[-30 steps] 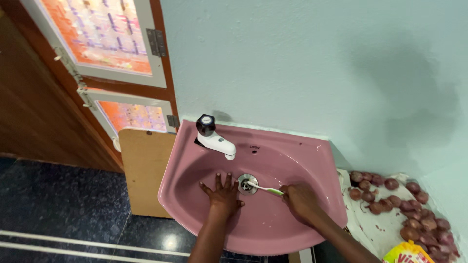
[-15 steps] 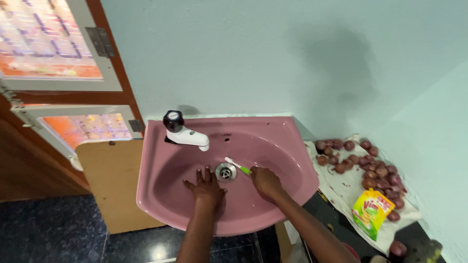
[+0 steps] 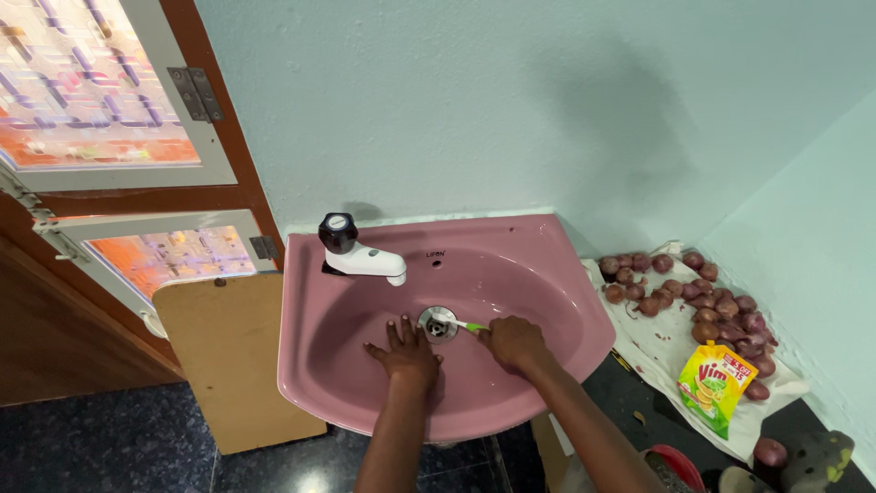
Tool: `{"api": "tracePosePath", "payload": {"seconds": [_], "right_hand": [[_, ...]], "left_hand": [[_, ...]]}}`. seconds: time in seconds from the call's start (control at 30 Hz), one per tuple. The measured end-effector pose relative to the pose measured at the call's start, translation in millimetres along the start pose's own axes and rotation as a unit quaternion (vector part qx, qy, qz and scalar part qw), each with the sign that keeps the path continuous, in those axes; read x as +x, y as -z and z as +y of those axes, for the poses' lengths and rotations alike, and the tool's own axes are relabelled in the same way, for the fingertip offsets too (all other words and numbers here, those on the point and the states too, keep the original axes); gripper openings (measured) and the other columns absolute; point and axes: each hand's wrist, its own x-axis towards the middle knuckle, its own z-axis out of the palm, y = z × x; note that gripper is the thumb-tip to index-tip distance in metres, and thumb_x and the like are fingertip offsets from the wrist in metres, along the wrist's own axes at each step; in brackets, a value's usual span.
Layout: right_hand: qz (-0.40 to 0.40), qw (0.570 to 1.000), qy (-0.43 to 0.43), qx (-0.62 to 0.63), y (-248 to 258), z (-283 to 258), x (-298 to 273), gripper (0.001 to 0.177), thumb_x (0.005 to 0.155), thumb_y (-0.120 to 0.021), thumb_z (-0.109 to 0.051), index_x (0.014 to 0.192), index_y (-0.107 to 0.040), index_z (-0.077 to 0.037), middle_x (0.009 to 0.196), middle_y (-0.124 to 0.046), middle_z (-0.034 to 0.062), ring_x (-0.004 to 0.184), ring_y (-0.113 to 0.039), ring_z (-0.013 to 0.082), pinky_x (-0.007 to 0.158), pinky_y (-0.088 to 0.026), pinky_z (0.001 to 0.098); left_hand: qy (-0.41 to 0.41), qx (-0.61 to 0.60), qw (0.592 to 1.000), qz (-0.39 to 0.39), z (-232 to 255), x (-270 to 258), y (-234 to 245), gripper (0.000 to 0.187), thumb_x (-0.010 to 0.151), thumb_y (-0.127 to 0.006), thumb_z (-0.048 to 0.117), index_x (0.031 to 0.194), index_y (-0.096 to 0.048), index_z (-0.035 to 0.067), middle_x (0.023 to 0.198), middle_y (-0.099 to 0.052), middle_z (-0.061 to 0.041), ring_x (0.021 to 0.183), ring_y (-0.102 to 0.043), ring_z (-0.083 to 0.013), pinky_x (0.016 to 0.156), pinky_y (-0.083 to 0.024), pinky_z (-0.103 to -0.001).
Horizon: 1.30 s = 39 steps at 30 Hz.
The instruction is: The person scrubs the inside of a pink bathroom sink using a toothbrush. They repeatedly wipe the basin surface and the drain area with the toothbrush while occasionally rinsing it under the running tap.
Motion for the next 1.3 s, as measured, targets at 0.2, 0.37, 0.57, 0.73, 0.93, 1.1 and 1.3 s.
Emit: {"api": "tracePosePath", "payload": {"seconds": [0.2, 0.37, 0.57, 0.73, 0.93, 1.1, 1.3], "right_hand": [[-0.016, 1.0, 0.004, 0.016, 7.4, -11.4, -13.7, 0.057, 0.103, -0.042, -0.054, 0.109, -0.074, -0.007, 0.106, -0.073, 0.0179, 0.103, -0.07, 0.0374, 0.091, -0.054, 0.0514], [0.02, 0.995, 0.057, -0.074, 10.4, -14.8, -11.6, 0.056, 0.104, -0.04, -0.051, 0.103, -0.072, -0.005, 0.101, -0.073, 0.0182, 0.099, -0.071, 0.0371, 0.085, -0.056, 0.0513], [0.018, 1.0, -0.021, -0.014, 3.9, -6.2, -10.1, 0.057, 0.109, -0.036, -0.048, 0.1, -0.073, -0.006, 0.097, -0.075, 0.0183, 0.093, -0.074, 0.0366, 0.085, -0.057, 0.0486], [-0.043, 0.997, 0.012, -0.057, 0.6, -9.6, -6.0, 0.059, 0.104, -0.041, -0.055, 0.102, -0.074, -0.006, 0.105, -0.072, 0.0185, 0.101, -0.07, 0.0368, 0.09, -0.055, 0.0508], [-0.06, 0.998, -0.012, -0.032, -4.5, -10.4, -3.0, 0.063, 0.104, -0.039, -0.057, 0.097, -0.074, -0.005, 0.1, -0.075, 0.0183, 0.096, -0.074, 0.0358, 0.088, -0.057, 0.0498], [-0.133, 0.991, -0.003, -0.007, -4.7, -4.9, -3.6, 0.064, 0.101, -0.043, -0.06, 0.095, -0.075, -0.004, 0.097, -0.075, 0.0183, 0.095, -0.073, 0.0357, 0.088, -0.056, 0.0486], [-0.073, 0.996, 0.024, -0.049, -3.7, -6.2, -2.7, 0.056, 0.101, -0.046, -0.056, 0.108, -0.074, -0.008, 0.106, -0.073, 0.016, 0.1, -0.071, 0.0357, 0.089, -0.056, 0.0491]], "left_hand": [[-0.002, -0.017, 1.0, 0.001, 0.9, -1.2, 0.8, 0.077, 0.105, -0.041, 0.055, 0.167, -0.008, 0.024, 0.175, 0.01, -0.005, 0.16, 0.005, -0.0344, 0.116, -0.009, -0.079], [-0.011, -0.007, 1.0, 0.001, 0.9, -2.1, 8.1, 0.07, 0.106, -0.043, 0.052, 0.166, -0.016, 0.028, 0.175, 0.008, -0.012, 0.16, 0.003, -0.0389, 0.118, -0.01, -0.076], [-0.031, -0.004, 1.0, 0.007, 3.4, -7.1, 5.3, 0.065, 0.106, -0.045, 0.05, 0.164, -0.021, 0.034, 0.174, 0.004, -0.017, 0.16, -0.001, -0.0426, 0.119, -0.013, -0.074], [0.019, -0.008, 0.999, 0.032, 2.7, -5.2, 12.8, 0.091, 0.1, -0.054, 0.06, 0.167, -0.011, 0.016, 0.174, -0.001, -0.008, 0.159, -0.007, -0.0338, 0.119, -0.02, -0.069], [0.035, -0.014, 0.999, 0.014, -0.3, -3.0, 8.4, 0.096, 0.099, -0.053, 0.064, 0.166, -0.008, 0.012, 0.175, 0.004, -0.008, 0.16, -0.004, -0.0337, 0.118, -0.021, -0.069], [0.039, -0.016, 0.999, 0.011, 1.0, 1.7, 5.2, 0.096, 0.099, -0.052, 0.064, 0.167, -0.008, 0.014, 0.175, 0.007, -0.007, 0.16, -0.001, -0.0338, 0.118, -0.019, -0.07], [0.035, -0.022, 0.999, 0.018, 4.3, 2.5, 3.0, 0.095, 0.099, -0.051, 0.065, 0.167, -0.008, 0.014, 0.175, 0.007, -0.007, 0.16, -0.001, -0.0347, 0.119, -0.018, -0.072]]}}
